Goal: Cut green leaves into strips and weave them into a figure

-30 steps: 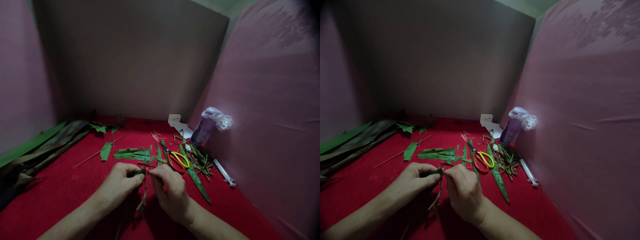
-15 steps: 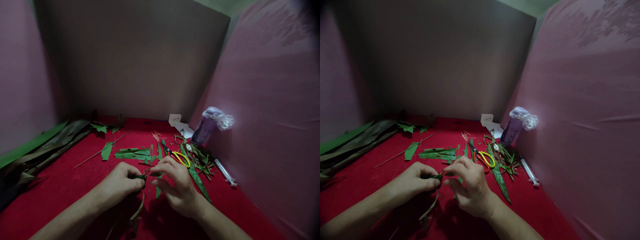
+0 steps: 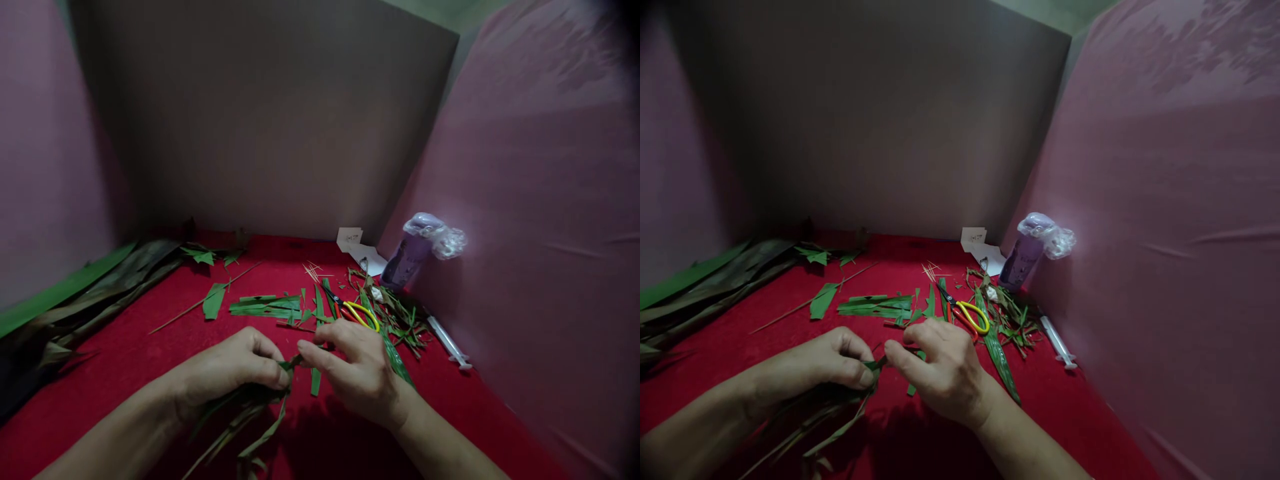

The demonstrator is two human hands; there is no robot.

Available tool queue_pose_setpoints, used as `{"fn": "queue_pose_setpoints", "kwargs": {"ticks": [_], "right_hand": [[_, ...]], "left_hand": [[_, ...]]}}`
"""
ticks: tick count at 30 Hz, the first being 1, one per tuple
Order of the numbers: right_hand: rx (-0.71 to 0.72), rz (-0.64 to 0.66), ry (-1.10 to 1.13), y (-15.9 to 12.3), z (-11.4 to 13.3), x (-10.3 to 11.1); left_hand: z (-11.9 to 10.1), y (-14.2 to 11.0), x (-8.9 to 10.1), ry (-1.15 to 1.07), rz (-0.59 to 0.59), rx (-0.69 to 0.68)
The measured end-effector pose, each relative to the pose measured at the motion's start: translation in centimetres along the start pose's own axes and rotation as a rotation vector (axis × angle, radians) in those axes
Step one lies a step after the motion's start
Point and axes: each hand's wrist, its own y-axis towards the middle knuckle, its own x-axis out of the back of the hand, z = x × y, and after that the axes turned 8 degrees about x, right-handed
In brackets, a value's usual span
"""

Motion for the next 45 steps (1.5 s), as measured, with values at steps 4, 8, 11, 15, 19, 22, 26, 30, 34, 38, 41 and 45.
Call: {"fn": "queue_pose_setpoints", "kwargs": {"ticks": [4, 8, 11, 15, 19, 22, 26, 30, 34, 38, 41, 45], "right_hand": [[-0.083, 0.025, 0.212, 0.5, 0.4, 0.6], [-0.208, 0.016, 0.385, 0.9, 1.0, 1.1], [-0.139, -0.039, 0.239, 0.9, 1.3, 1.4], [-0.041, -0.078, 0.083, 0.7, 1.4, 1.3], [-0.113, -0.05, 0.08, 0.6, 1.6, 0.7], [-0.186, -0.051, 0.096, 0.5, 1.9, 0.3], [-0.28, -0.049, 0.176, 0.5, 2.2, 0.0], [-0.417, 0.0, 0.355, 0.5, 2.9, -0.2], [-0.591, -0.032, 0.44, 0.6, 3.4, -0.4], [-0.716, -0.042, 0.458, 0.4, 3.2, -1.0], [-0.593, -0.075, 0.358, 0.1, 3.0, -1.2], [-0.462, -0.114, 0.241, -0.2, 2.8, -1.3]], "left_hand": [[0.2, 0.1, 0.3, -0.038, 0.066, -0.005], [0.2, -0.2, 0.3, -0.052, 0.132, 0.018], [0.2, -0.3, 0.2, -0.085, 0.136, 0.016], [0.1, -0.2, 0.3, -0.131, 0.091, 0.0], [0.0, 0.0, 0.5, -0.16, 0.077, -0.05], [0.0, 0.0, 0.5, -0.163, 0.075, -0.077], [-0.3, -0.2, 0.1, -0.141, 0.046, -0.079], [-0.4, -0.2, -0.4, -0.1, -0.01, -0.124], [-0.1, 0.2, -0.5, -0.059, -0.052, -0.153], [0.2, 0.5, -0.5, -0.02, -0.064, -0.167], [0.4, 0.6, -0.4, -0.003, -0.074, -0.182], [0.7, 0.7, -0.4, 0.023, -0.053, -0.19]]}}
